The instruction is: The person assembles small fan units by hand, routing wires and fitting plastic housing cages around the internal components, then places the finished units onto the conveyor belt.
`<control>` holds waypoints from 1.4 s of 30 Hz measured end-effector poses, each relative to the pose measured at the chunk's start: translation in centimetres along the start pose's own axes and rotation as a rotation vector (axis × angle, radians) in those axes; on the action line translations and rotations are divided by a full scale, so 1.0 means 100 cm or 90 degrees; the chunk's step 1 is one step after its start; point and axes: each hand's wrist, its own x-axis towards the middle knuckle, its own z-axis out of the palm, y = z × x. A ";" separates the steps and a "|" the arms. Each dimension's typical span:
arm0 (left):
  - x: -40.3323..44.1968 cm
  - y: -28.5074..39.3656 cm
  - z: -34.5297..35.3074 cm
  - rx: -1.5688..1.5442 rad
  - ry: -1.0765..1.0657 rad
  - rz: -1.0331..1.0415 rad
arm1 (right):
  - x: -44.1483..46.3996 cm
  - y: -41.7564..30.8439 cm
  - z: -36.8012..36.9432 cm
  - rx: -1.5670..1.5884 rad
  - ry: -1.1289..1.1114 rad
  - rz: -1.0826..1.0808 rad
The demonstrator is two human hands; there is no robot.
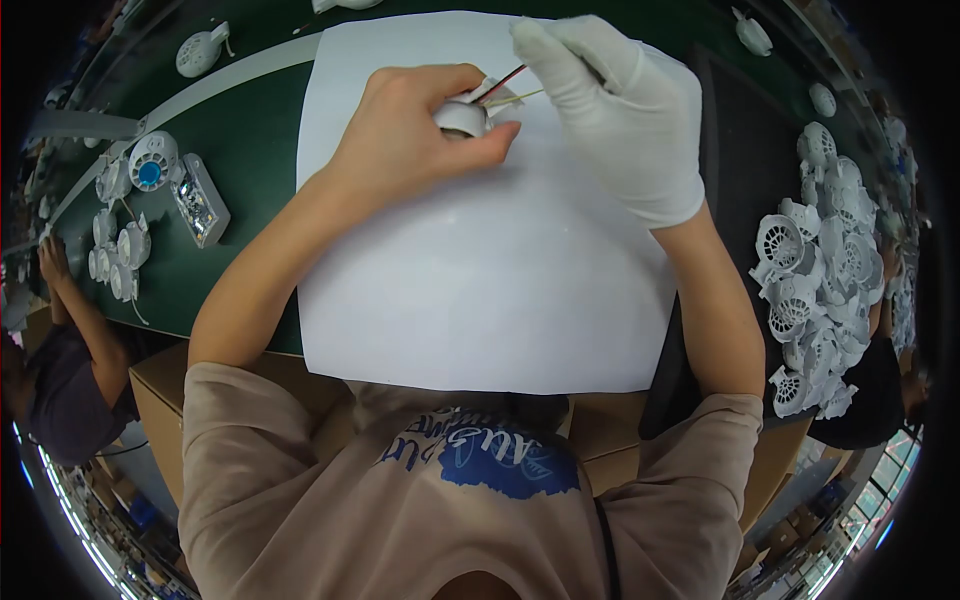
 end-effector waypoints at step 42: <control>-0.014 0.000 0.021 -0.441 0.129 -0.196 | -0.045 -0.017 -0.037 -0.426 -0.422 0.156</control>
